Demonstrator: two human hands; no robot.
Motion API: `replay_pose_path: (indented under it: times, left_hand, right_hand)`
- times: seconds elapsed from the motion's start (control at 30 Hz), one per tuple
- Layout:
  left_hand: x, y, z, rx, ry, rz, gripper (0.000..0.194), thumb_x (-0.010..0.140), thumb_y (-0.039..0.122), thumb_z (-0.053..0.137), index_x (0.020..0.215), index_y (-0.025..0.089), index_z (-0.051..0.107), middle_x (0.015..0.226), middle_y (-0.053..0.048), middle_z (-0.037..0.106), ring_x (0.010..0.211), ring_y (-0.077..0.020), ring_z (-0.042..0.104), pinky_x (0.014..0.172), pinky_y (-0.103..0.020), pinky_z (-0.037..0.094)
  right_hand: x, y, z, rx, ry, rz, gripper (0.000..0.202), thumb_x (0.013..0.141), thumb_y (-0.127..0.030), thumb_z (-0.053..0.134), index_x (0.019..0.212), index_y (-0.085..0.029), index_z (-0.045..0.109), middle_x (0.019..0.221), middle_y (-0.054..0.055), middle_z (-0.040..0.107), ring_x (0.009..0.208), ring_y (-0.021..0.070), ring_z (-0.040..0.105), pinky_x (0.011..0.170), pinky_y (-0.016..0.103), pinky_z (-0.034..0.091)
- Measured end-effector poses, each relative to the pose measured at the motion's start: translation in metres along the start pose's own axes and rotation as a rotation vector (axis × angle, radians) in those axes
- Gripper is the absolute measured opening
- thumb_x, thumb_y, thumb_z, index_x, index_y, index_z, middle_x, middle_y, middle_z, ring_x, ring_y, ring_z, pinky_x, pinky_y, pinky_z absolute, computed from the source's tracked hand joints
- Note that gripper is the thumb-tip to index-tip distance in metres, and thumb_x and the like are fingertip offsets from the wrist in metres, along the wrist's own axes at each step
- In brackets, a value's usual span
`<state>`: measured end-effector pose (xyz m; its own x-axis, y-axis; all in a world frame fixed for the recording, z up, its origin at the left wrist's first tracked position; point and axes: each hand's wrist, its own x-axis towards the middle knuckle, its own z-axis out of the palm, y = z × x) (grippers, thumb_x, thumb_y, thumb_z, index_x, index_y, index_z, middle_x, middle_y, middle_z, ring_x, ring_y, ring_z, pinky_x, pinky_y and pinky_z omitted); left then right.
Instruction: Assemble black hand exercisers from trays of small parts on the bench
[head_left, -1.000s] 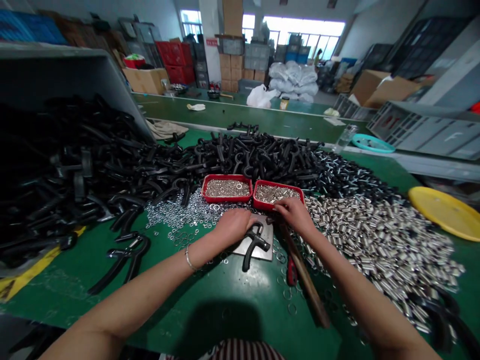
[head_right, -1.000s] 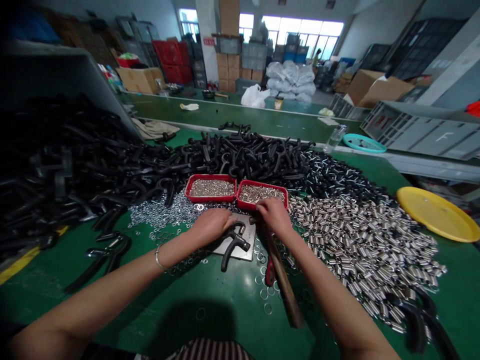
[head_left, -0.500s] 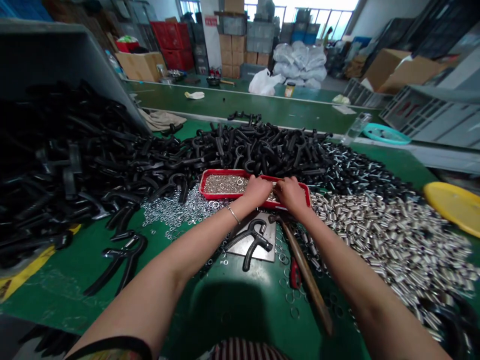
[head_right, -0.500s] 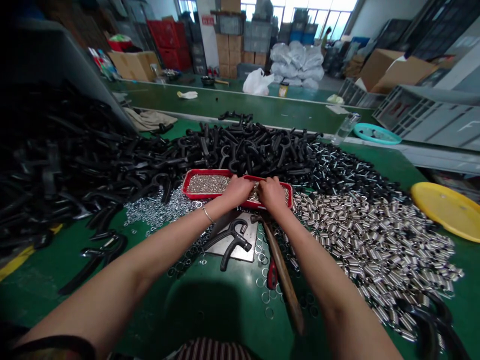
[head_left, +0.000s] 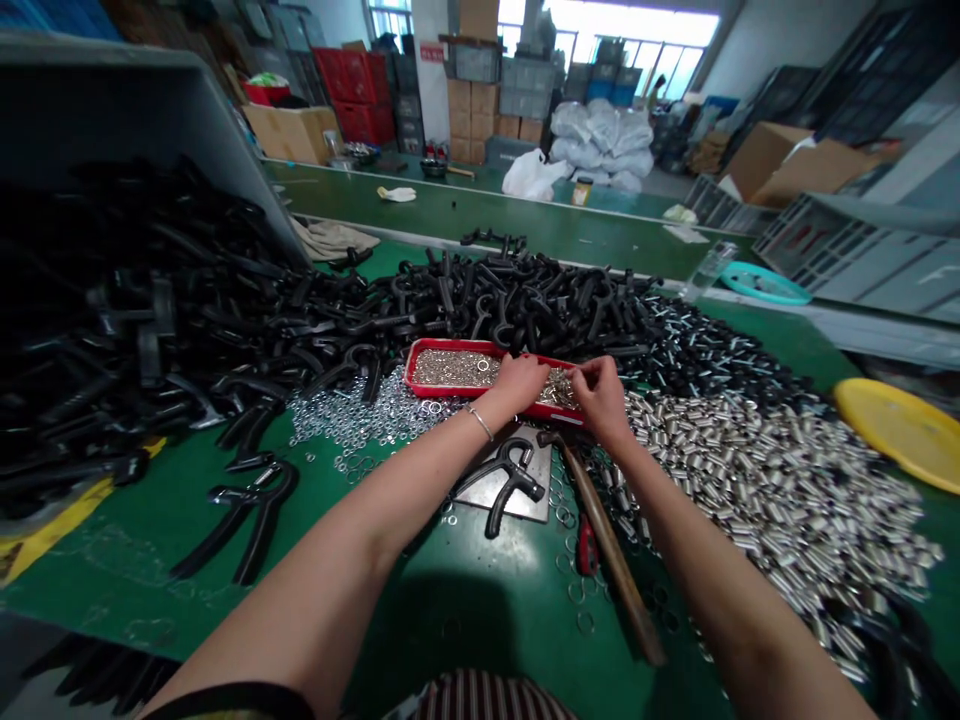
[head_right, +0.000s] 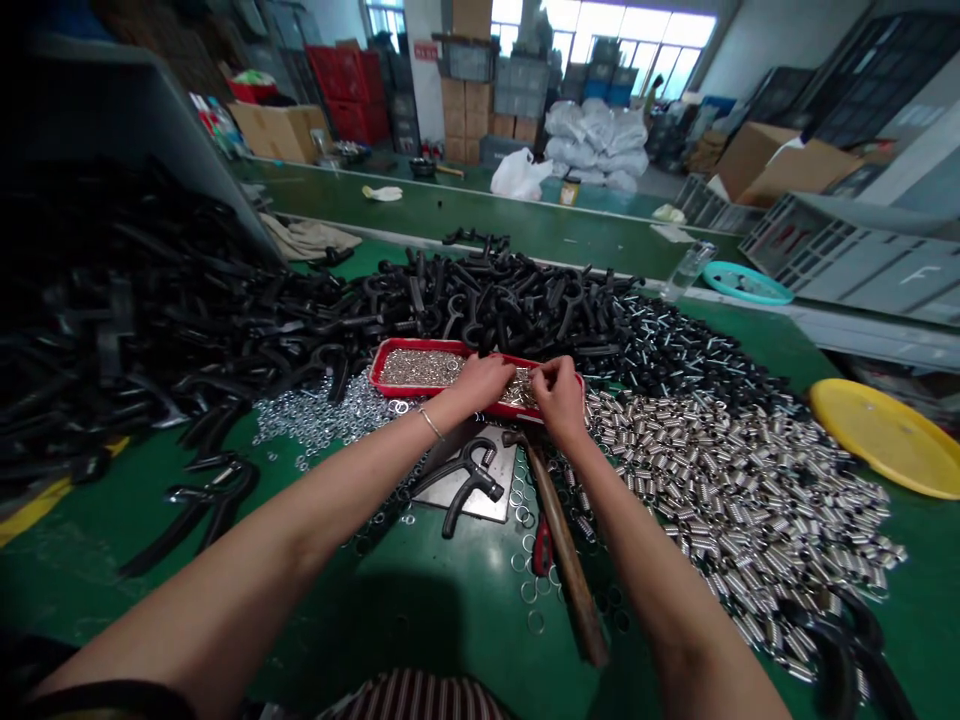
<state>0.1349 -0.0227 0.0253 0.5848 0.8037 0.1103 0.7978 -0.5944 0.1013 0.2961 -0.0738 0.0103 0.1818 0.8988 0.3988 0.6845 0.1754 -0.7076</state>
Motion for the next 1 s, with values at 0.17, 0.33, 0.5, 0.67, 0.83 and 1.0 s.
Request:
replay_pose_path:
  times: [0.17,0.33,0.5,0.67,0.83,1.0]
  left_hand:
    - [0.0,-0.002,0.003,-0.02,-0.005,-0.013,0.027,0.095,0.015,0.046,0.099,0.01,0.072,0.105,-0.018,0.071,0.103,-0.0276,0.066,0.091,-0.041,0.045]
    - [-0.003,-0.004,0.003,-0.055,0.014,0.018,0.028,0.094,0.016,0.048,0.111,0.02,0.07,0.116,-0.012,0.069,0.111,-0.0267,0.063,0.092,-0.041,0.046]
    - [-0.004,-0.004,-0.001,-0.084,0.009,0.0,0.02,0.091,0.016,0.053,0.096,0.018,0.072,0.101,-0.011,0.074,0.103,-0.0253,0.067,0.092,-0.038,0.046]
    - [-0.008,-0.003,0.005,-0.149,0.077,-0.064,0.016,0.093,0.02,0.054,0.094,0.015,0.069,0.097,-0.013,0.074,0.1,-0.0267,0.068,0.093,-0.039,0.046]
    - [-0.014,-0.006,0.013,-0.284,0.184,-0.138,0.016,0.097,0.025,0.051,0.105,0.016,0.061,0.1,-0.009,0.072,0.093,-0.0217,0.069,0.087,-0.034,0.048]
    - [-0.05,-0.022,0.009,-0.839,0.397,-0.25,0.011,0.098,0.021,0.048,0.102,0.018,0.057,0.087,-0.001,0.068,0.061,-0.0111,0.061,0.073,-0.026,0.05]
  right_hand:
    - [-0.052,-0.007,-0.022,0.052,-0.373,-0.08,0.015,0.088,-0.029,0.056,0.093,-0.02,0.067,0.094,0.005,0.07,0.089,0.0214,0.064,0.085,0.036,0.047]
    - [-0.085,-0.013,-0.011,0.072,-0.535,-0.041,0.013,0.087,-0.026,0.057,0.093,-0.02,0.067,0.094,0.004,0.072,0.088,0.0199,0.065,0.083,0.034,0.048]
    - [-0.082,-0.015,0.002,0.101,-0.523,0.065,0.015,0.091,-0.03,0.054,0.084,-0.02,0.063,0.076,0.001,0.071,0.071,0.0171,0.064,0.072,0.028,0.046]
    - [-0.079,-0.014,0.007,0.112,-0.514,0.089,0.017,0.092,-0.034,0.054,0.085,-0.021,0.063,0.073,0.0,0.071,0.068,0.0167,0.064,0.07,0.027,0.045]
    - [-0.079,-0.014,0.01,0.043,-0.49,0.111,0.02,0.094,-0.036,0.052,0.085,-0.021,0.063,0.074,0.0,0.071,0.07,0.0172,0.065,0.07,0.027,0.045]
    - [-0.083,-0.022,0.011,-0.15,-0.488,0.054,0.019,0.097,-0.035,0.05,0.09,-0.023,0.063,0.079,0.001,0.072,0.072,0.0175,0.065,0.069,0.026,0.043]
